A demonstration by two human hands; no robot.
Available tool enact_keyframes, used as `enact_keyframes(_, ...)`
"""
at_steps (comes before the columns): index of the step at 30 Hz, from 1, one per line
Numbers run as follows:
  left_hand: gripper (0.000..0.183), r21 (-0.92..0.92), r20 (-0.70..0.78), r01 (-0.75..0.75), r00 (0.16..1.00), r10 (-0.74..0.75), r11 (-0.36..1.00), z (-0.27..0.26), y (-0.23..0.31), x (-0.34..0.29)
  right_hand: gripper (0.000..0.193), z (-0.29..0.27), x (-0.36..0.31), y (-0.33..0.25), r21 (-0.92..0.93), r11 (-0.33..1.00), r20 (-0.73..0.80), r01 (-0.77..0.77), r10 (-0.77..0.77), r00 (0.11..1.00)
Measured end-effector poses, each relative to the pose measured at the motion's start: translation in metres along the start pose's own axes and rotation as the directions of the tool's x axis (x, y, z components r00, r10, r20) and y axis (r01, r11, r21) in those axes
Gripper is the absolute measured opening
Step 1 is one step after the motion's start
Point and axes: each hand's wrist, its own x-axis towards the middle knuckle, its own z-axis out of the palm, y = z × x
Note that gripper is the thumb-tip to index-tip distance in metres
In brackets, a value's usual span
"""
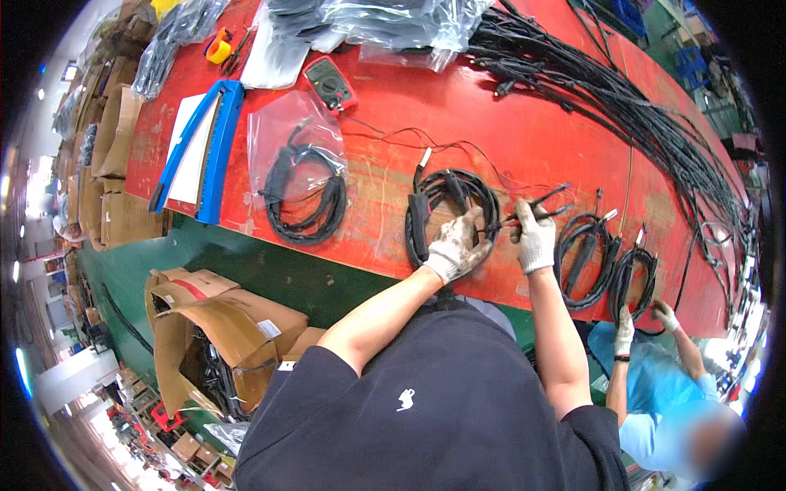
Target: The person packages coiled black cables into plastic bags by hand, then organizes the bagged cables on a work table.
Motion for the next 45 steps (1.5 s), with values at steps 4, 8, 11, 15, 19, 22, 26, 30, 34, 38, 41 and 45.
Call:
enact_keyframes(4, 0.029, 0.177, -0.102, -0.146, 0.981, 0.165, 0.973, 0.011, -0.002, 0.0, 0.021, 0.008, -0.007, -0.004, -0.038, 0.998, 0.054, 0.04, -0.037, 0.998)
enact_keyframes(8, 0.024, 0.223, 0.002, -0.159, 0.987, 0.162, 0.962, -0.001, -0.02, -0.001, 0.023, 0.0, 0.0, -0.001, 0.028, 0.999, 0.052, 0.031, -0.032, 0.998)
enact_keyframes(11, 0.046, 0.43, 0.113, 0.024, 0.99, -0.081, 0.902, -0.007, -0.017, -0.008, 0.026, -0.015, 0.006, -0.022, 0.128, 0.991, -0.028, 0.049, -0.045, 0.999)
enact_keyframes(15, 0.084, 0.54, 0.259, -0.144, 0.966, -0.001, 0.829, 0.027, -0.008, -0.027, 0.025, -0.046, 0.016, -0.021, 0.089, 0.994, -0.058, 0.068, -0.063, 0.996)
enact_keyframes(19, 0.076, 0.563, 0.261, -0.045, 0.957, -0.125, 0.825, 0.063, -0.019, -0.025, 0.024, -0.056, 0.017, -0.018, 0.127, 0.99, -0.06, 0.052, -0.045, 0.997)
enact_keyframes(22, 0.069, 0.388, 0.312, 0.115, 0.917, -0.248, 0.914, 0.04, 0.005, -0.015, 0.028, -0.081, 0.019, -0.022, 0.015, 0.997, -0.096, 0.08, -0.078, 0.992)
enact_keyframes(26, 0.062, 0.541, 0.181, 0.164, 0.935, -0.304, 0.825, 0.013, -0.04, -0.022, 0.03, -0.092, 0.029, -0.047, -0.094, 0.989, -0.051, 0.111, -0.116, 0.992)
enact_keyframes(30, 0.075, 0.66, -0.047, 0.22, 0.966, -0.253, 0.718, -0.026, -0.092, -0.029, 0.028, -0.112, 0.026, -0.064, -0.051, 0.997, 0.002, 0.066, -0.066, 0.998)
enact_keyframes(34, 0.084, 0.788, -0.181, 0.228, 0.974, -0.139, 0.571, -0.048, -0.055, -0.03, 0.032, -0.118, 0.023, -0.049, -0.063, 0.998, 0.11, 0.027, -0.02, 0.994)
enact_keyframes(38, 0.084, 0.665, 0.236, -0.484, 0.859, 0.455, 0.569, 0.033, -0.053, -0.028, 0.028, -0.095, 0.008, -0.047, 0.012, 0.999, 0.196, 0.034, -0.036, 0.98)
enact_keyframes(41, 0.071, 0.253, 0.627, -0.687, 0.652, 0.425, 0.681, 0.134, 0.021, -0.001, 0.028, -0.079, -0.003, -0.056, 0.057, 0.998, 0.22, 0.032, -0.043, 0.975)
enact_keyframes(45, 0.058, 0.191, 0.713, -0.926, 0.358, 0.603, 0.325, 0.252, 0.061, 0.024, 0.028, -0.072, -0.014, -0.064, 0.018, 1.0, 0.239, 0.004, -0.008, 0.971)
